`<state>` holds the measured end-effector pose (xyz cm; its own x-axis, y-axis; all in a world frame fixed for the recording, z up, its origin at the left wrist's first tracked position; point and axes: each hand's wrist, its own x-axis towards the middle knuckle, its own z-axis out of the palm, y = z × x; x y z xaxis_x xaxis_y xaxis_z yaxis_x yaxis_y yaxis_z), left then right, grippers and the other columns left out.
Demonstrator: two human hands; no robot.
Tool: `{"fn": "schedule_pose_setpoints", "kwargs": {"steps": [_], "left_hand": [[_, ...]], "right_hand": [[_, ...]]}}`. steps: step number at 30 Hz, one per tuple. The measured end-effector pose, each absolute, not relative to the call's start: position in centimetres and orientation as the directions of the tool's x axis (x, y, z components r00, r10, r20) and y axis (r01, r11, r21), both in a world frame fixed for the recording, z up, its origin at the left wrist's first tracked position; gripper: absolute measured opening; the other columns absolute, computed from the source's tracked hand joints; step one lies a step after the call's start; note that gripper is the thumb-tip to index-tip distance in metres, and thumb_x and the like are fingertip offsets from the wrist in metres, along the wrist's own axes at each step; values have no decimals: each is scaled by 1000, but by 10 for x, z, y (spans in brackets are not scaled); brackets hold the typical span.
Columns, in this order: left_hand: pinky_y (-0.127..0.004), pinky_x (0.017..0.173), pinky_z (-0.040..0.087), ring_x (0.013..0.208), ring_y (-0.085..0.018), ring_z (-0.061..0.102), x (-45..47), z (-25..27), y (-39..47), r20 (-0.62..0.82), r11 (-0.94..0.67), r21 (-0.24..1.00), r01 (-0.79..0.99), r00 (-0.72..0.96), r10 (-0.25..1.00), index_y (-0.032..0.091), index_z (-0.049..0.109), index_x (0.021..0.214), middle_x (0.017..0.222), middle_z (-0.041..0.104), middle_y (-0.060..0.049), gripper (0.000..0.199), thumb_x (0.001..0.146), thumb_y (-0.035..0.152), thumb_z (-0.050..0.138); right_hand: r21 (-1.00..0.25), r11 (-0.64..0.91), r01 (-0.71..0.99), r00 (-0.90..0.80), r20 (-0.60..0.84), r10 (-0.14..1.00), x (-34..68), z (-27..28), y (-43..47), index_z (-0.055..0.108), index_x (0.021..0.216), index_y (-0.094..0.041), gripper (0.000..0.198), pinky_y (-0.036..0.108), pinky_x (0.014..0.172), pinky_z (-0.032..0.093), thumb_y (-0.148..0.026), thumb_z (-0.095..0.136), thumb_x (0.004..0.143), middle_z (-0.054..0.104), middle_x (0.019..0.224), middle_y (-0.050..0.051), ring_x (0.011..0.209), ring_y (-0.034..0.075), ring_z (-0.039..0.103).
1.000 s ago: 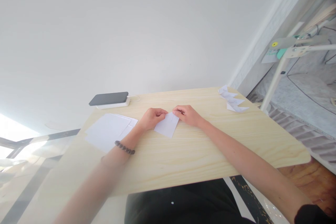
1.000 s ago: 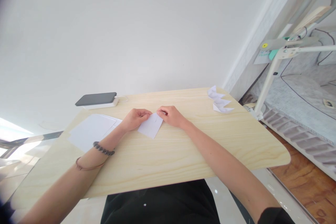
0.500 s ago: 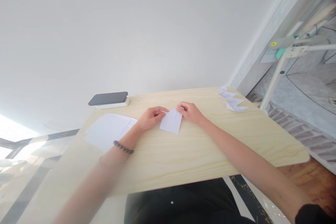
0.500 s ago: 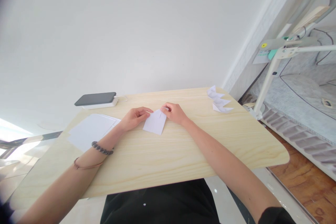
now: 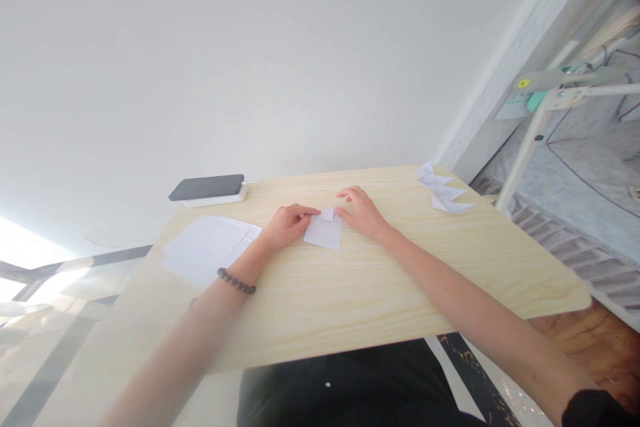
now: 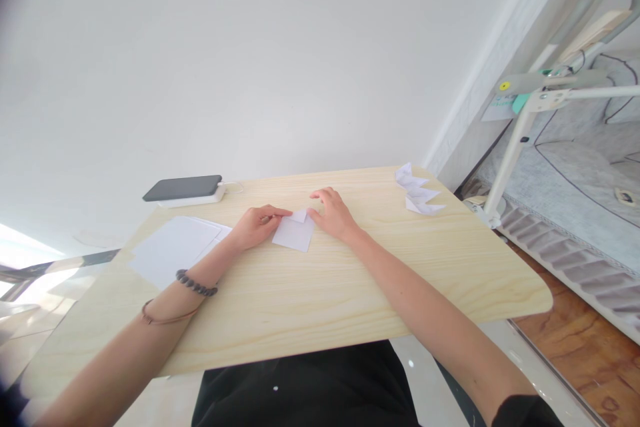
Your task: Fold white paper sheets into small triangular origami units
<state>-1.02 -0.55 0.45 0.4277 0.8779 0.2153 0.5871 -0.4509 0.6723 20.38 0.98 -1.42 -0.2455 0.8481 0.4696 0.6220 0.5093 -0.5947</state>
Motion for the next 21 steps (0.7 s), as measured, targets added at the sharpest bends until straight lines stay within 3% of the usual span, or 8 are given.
{"fn": "schedule_pose_setpoints", "kwargs": {"steps": [3,9,13,21], "left_hand": [[-25,67,42,70,-14,53,-12,3,-4,220,-457,654,603,426,877,20,63,102,90,62,-4,35,76,28,41],[-25,66,43,67,-13,54,-13,-1,-1,225,-455,672,585,424,877,21,63,102,88,62,-4,34,74,36,49],[-25,70,45,75,-15,56,-14,-5,3,270,-530,664,527,493,827,22,67,91,89,63,-4,25,75,33,52],[-33,86,42,101,-19,51,-19,-4,6,370,-665,355,657,555,745,25,66,94,114,56,-4,26,81,32,45]], "right_hand": [[-543,562,624,-300,498,814,203,-13,8,52,97,-19,25,34,86,35,-25,53,73,51,101,7,96,19,45],[-498,618,609,-470,401,786,201,-8,1,58,84,-20,13,33,82,37,-27,52,75,54,89,5,89,18,48],[-477,612,631,-482,377,791,202,-9,2,59,82,-19,14,33,81,38,-30,54,74,55,89,5,89,18,48],[-399,751,526,-579,480,659,200,-2,-4,62,89,-21,21,31,83,36,-36,52,77,57,90,4,89,16,49]]}}
